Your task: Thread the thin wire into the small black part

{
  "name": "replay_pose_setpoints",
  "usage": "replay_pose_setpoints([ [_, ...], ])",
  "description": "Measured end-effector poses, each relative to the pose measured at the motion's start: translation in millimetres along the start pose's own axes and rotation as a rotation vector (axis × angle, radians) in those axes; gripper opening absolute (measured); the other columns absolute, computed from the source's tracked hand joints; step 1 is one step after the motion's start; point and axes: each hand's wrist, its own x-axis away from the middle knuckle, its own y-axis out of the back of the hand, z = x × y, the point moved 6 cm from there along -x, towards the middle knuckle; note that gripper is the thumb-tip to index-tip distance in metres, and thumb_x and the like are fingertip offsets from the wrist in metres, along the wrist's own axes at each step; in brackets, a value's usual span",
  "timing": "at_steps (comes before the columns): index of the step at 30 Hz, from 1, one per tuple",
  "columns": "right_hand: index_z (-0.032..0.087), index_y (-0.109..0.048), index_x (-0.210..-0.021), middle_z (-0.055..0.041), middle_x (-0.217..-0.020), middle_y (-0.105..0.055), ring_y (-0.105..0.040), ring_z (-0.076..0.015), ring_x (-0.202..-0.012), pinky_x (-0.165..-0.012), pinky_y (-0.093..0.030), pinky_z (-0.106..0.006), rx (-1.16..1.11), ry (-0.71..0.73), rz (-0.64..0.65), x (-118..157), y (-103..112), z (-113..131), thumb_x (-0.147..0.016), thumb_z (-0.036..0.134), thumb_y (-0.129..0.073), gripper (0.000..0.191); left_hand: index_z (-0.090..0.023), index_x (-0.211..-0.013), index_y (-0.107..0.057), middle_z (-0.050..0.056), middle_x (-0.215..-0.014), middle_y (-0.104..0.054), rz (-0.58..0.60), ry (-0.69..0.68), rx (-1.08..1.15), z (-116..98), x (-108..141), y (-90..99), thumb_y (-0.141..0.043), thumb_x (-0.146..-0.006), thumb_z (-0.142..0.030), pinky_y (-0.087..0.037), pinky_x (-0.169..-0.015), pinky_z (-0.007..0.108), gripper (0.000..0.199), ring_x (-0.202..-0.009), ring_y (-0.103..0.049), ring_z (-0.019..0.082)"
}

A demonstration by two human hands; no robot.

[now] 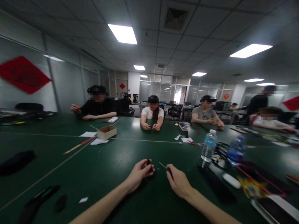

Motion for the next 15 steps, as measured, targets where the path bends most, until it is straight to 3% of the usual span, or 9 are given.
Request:
replay_pose_setpoints([
  [3,0.022,-0.048,-0.109,-0.0043,-0.094,-0.058,-0.056,-0.0150,-0.075,-0.065,-0.041,-0.026,-0.049,0.094,0.071,-2.3,-6.2,3.0,-0.092,0.028,-0.036,0.022,-0.014,-0.105,-0.055,0.013,-0.099,-0.060,0.017,-0.012,0.002,0.4,0.4,4.1,-0.061,-0.078,-0.032,-0.049,-0.077,0.034,0.033,-0.087,-0.061,0.020],
  [15,0.022,-0.055,-0.109,-0.0034,-0.087,-0.057,-0.053,-0.0118,-0.067,-0.063,-0.041,-0.024,-0.036,0.113,0.188,-5.5,-14.8,-3.7,-0.089,0.029,-0.043,0.025,-0.014,-0.121,-0.052,0.015,-0.112,-0.058,-0.022,0.036,0.011,6.5,-7.1,6.5,-0.057,-0.081,-0.031,-0.045,-0.086,0.038,0.043,-0.095,-0.058,0.021],
])
